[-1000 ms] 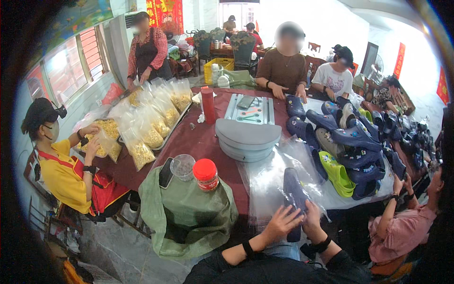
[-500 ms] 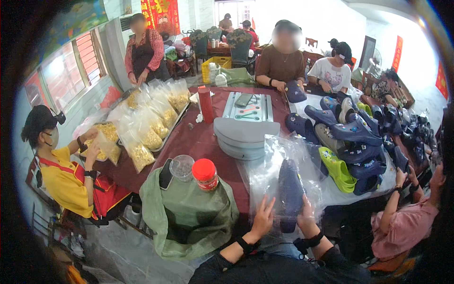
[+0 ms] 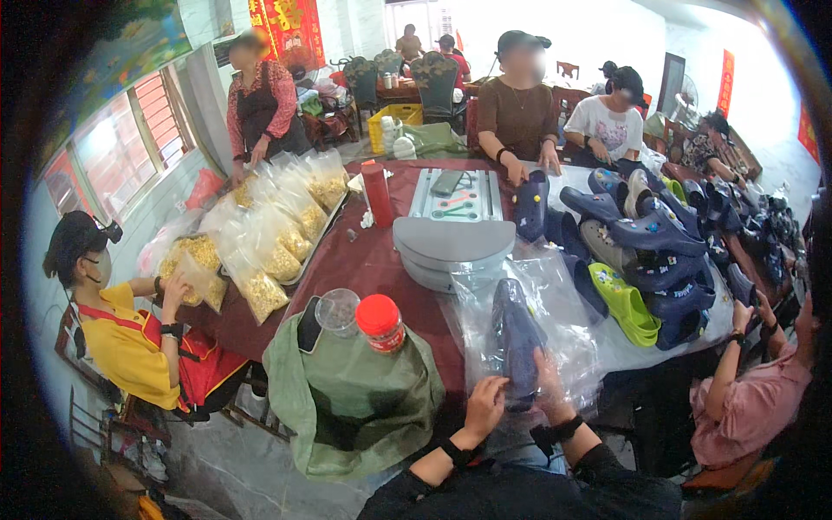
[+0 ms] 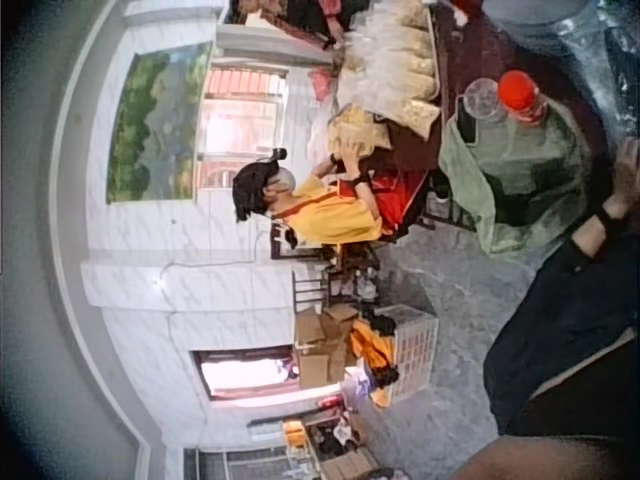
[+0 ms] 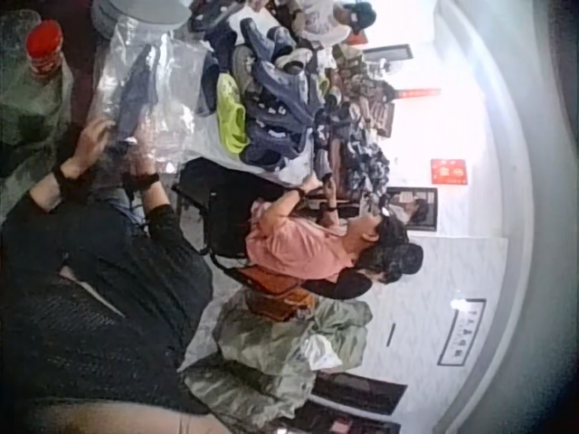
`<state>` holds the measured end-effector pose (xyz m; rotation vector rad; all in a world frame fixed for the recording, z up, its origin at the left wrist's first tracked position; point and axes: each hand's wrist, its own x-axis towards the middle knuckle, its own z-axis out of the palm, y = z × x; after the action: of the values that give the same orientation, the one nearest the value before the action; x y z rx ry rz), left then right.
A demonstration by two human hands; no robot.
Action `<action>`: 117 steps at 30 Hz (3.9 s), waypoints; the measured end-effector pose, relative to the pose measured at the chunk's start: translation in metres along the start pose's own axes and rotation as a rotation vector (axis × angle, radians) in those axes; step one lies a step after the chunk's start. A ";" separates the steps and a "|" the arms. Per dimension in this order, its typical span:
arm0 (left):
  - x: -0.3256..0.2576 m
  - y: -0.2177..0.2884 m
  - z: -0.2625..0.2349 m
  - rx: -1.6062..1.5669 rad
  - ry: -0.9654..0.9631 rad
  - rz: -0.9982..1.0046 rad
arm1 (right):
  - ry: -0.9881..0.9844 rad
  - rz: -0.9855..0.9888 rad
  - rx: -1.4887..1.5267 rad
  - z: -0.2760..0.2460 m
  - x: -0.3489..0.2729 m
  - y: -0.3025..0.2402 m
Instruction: Packing plastic clogs into clear plastic bags in a factory finishing area.
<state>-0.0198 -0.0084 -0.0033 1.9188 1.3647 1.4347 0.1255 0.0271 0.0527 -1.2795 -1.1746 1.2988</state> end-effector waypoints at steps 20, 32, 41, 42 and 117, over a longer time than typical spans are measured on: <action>0.007 0.019 -0.015 0.150 -0.050 0.224 | 0.568 -0.153 -0.592 -0.013 0.007 0.070; 0.004 0.019 -0.016 0.145 -0.025 0.267 | 0.378 -0.259 -0.386 -0.011 0.000 0.019; 0.016 0.013 -0.037 0.354 0.034 0.285 | 0.220 -0.110 0.443 -0.006 -0.026 -0.011; 0.018 0.016 -0.039 0.349 0.031 0.288 | 0.207 -0.185 0.270 -0.017 -0.019 0.005; 0.017 0.021 -0.023 0.289 -0.087 0.274 | 0.721 -0.603 -0.862 -0.227 0.148 -0.092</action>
<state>-0.0303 -0.0085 0.0307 2.4032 1.3720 1.3085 0.3494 0.1881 0.1290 -1.5900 -1.4346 -0.1820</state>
